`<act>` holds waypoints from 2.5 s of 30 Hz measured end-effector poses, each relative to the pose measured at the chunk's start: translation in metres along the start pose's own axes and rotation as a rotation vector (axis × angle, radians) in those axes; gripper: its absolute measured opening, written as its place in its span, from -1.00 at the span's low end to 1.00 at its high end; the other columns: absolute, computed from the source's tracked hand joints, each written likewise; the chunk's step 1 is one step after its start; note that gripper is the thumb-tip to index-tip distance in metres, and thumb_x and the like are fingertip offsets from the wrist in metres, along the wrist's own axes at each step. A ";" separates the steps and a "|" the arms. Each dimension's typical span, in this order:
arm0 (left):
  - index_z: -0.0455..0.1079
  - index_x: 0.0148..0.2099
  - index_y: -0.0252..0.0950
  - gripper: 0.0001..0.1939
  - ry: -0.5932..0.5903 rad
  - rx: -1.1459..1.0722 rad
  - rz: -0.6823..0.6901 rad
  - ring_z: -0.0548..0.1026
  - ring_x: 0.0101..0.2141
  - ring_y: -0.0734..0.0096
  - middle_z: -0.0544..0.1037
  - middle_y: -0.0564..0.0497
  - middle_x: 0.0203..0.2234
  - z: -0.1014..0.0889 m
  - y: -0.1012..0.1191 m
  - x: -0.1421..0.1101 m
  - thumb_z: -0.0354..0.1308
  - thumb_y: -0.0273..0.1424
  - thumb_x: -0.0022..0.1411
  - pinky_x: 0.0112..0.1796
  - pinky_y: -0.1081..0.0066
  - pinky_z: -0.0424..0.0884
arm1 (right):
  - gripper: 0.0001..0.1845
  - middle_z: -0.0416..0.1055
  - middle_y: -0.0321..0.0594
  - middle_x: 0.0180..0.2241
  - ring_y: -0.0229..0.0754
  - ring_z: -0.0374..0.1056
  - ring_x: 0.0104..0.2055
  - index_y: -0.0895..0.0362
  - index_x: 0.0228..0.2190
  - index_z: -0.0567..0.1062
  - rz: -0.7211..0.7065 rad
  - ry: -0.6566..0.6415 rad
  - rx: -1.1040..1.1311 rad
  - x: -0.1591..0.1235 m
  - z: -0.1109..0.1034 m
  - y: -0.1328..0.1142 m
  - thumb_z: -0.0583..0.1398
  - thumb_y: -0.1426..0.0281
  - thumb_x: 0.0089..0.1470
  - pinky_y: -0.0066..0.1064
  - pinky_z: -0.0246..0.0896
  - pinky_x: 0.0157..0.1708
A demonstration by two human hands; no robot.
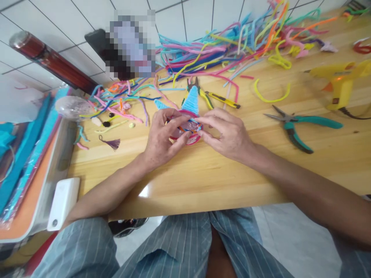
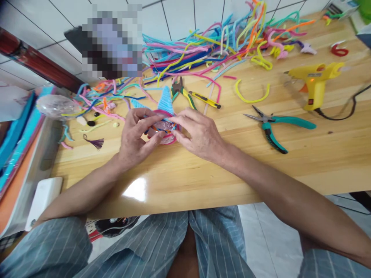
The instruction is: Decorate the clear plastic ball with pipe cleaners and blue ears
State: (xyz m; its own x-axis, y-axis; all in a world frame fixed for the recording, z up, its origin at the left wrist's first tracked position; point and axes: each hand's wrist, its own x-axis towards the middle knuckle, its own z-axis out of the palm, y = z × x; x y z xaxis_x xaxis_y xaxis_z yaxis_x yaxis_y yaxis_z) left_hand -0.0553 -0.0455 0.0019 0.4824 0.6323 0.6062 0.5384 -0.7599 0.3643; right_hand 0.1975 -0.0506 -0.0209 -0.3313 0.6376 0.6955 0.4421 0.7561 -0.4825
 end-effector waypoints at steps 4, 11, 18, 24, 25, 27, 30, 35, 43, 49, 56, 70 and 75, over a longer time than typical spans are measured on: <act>0.57 0.32 -0.08 -0.62 -0.037 0.021 -0.045 0.54 0.12 0.09 0.58 -0.16 0.11 0.000 0.000 0.000 0.27 -0.13 0.57 0.17 0.02 0.54 | -0.62 0.68 -0.13 -0.03 -0.02 0.63 0.03 -0.01 0.15 0.65 0.004 0.017 -0.033 -0.004 0.004 -0.001 0.31 0.46 0.36 -0.12 0.62 0.08; 0.55 0.33 -0.06 -0.61 0.022 0.018 0.011 0.56 0.10 0.08 0.58 -0.16 0.10 0.002 -0.002 -0.002 0.28 -0.15 0.56 0.15 0.00 0.53 | -0.63 0.68 -0.10 -0.03 -0.03 0.64 0.01 0.05 0.17 0.62 -0.040 0.061 -0.081 -0.006 0.009 -0.001 0.27 0.46 0.39 -0.16 0.62 0.04; 0.51 0.35 -0.04 -0.59 0.027 0.023 -0.013 0.55 0.10 0.03 0.58 -0.18 0.09 0.004 -0.001 -0.004 0.27 -0.10 0.57 0.14 -0.08 0.53 | -0.66 0.69 -0.11 -0.04 -0.04 0.64 0.01 0.04 0.15 0.63 -0.030 0.076 -0.094 -0.007 0.011 -0.003 0.27 0.44 0.41 -0.17 0.62 0.02; 0.54 0.32 -0.10 -0.62 0.038 -0.011 0.033 0.57 0.09 0.03 0.60 -0.20 0.08 0.002 0.001 -0.001 0.30 -0.16 0.56 0.11 -0.05 0.55 | -0.64 0.68 -0.13 -0.04 -0.05 0.63 0.01 0.02 0.15 0.64 -0.011 0.065 -0.068 -0.008 0.010 -0.001 0.26 0.44 0.39 -0.16 0.61 0.02; 0.53 0.33 -0.11 -0.62 0.025 -0.029 0.026 0.57 0.11 0.03 0.60 -0.21 0.10 -0.001 0.001 0.000 0.27 -0.15 0.58 0.12 -0.06 0.57 | -0.64 0.68 -0.13 -0.04 -0.05 0.63 0.01 0.01 0.15 0.65 -0.007 0.063 -0.060 -0.008 0.009 0.001 0.26 0.44 0.38 -0.15 0.61 0.03; 0.51 0.35 -0.12 -0.63 -0.005 -0.060 0.012 0.59 0.14 0.03 0.62 -0.22 0.13 -0.006 0.004 0.001 0.17 -0.15 0.64 0.14 -0.07 0.60 | -0.64 0.69 -0.14 -0.02 -0.04 0.63 0.01 -0.01 0.15 0.66 0.005 0.053 -0.042 -0.008 0.008 0.004 0.27 0.42 0.38 -0.13 0.61 0.03; 0.49 0.36 -0.11 -0.62 -0.034 -0.093 -0.027 0.61 0.18 0.05 0.67 -0.16 0.16 -0.012 0.008 0.003 0.01 -0.16 0.70 0.20 -0.10 0.62 | -0.67 0.70 -0.14 -0.03 -0.05 0.64 -0.03 -0.02 0.13 0.68 0.032 0.048 -0.012 -0.009 0.004 0.009 0.30 0.37 0.38 -0.12 0.62 0.02; 0.56 0.26 -0.21 -0.56 0.027 -0.216 -0.075 0.65 0.19 0.07 0.71 -0.15 0.14 -0.015 0.010 0.007 -0.07 -0.15 0.73 0.22 -0.09 0.64 | -0.70 0.70 -0.13 -0.03 -0.03 0.65 -0.11 -0.06 0.10 0.71 0.126 0.033 0.036 -0.011 -0.004 0.017 0.35 0.27 0.38 -0.09 0.63 -0.03; 0.54 0.24 -0.19 -0.70 -0.064 -0.437 -0.234 0.69 0.10 0.17 0.70 -0.08 0.09 -0.027 0.001 0.014 0.10 -0.29 0.61 0.18 0.13 0.65 | -0.72 0.69 -0.12 -0.05 -0.05 0.63 -0.19 -0.07 0.05 0.73 0.109 0.060 -0.068 -0.016 -0.007 0.021 0.39 0.23 0.34 -0.02 0.63 0.01; 0.56 0.22 -0.20 -0.71 -0.193 -0.419 -0.200 0.67 0.09 0.25 0.72 -0.06 0.06 -0.035 -0.005 0.023 0.13 -0.42 0.57 0.17 0.23 0.59 | -0.71 0.69 -0.14 -0.08 -0.08 0.62 -0.22 -0.06 0.05 0.73 0.115 0.040 -0.121 -0.019 -0.010 0.020 0.38 0.23 0.33 -0.07 0.68 -0.09; 0.66 0.18 -0.19 -0.67 -0.237 -0.351 -0.041 0.63 0.21 0.19 0.72 -0.15 0.12 -0.030 -0.008 0.024 0.11 -0.48 0.60 0.28 0.19 0.53 | -0.63 0.69 -0.17 -0.08 -0.06 0.62 -0.16 -0.13 0.12 0.72 0.022 0.043 -0.115 -0.018 -0.012 0.022 0.41 0.34 0.30 -0.10 0.64 -0.10; 0.62 0.29 0.00 -0.45 -0.353 -0.167 0.075 0.53 0.32 0.06 0.59 -0.11 0.32 -0.032 -0.011 0.022 0.12 -0.62 0.45 0.33 0.09 0.48 | -0.68 0.69 -0.14 -0.10 -0.01 0.63 -0.12 -0.07 0.07 0.72 0.047 0.043 -0.142 -0.019 -0.011 0.019 0.39 0.26 0.30 -0.09 0.68 -0.14; 0.64 0.23 0.03 -0.51 -0.310 -0.170 0.048 0.55 0.27 0.07 0.62 -0.09 0.27 -0.027 -0.009 0.020 0.14 -0.59 0.48 0.26 0.10 0.51 | -0.69 0.69 -0.14 -0.09 -0.02 0.63 -0.15 -0.08 0.06 0.72 0.048 0.039 -0.179 -0.019 -0.010 0.018 0.38 0.25 0.30 -0.09 0.67 -0.14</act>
State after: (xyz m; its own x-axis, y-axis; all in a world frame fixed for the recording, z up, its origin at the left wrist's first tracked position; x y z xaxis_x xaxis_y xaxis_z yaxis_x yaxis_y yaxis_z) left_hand -0.0692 -0.0304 0.0303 0.7053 0.5908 0.3918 0.3994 -0.7878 0.4690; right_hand 0.2199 -0.0505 -0.0368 -0.2751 0.6630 0.6962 0.5991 0.6846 -0.4152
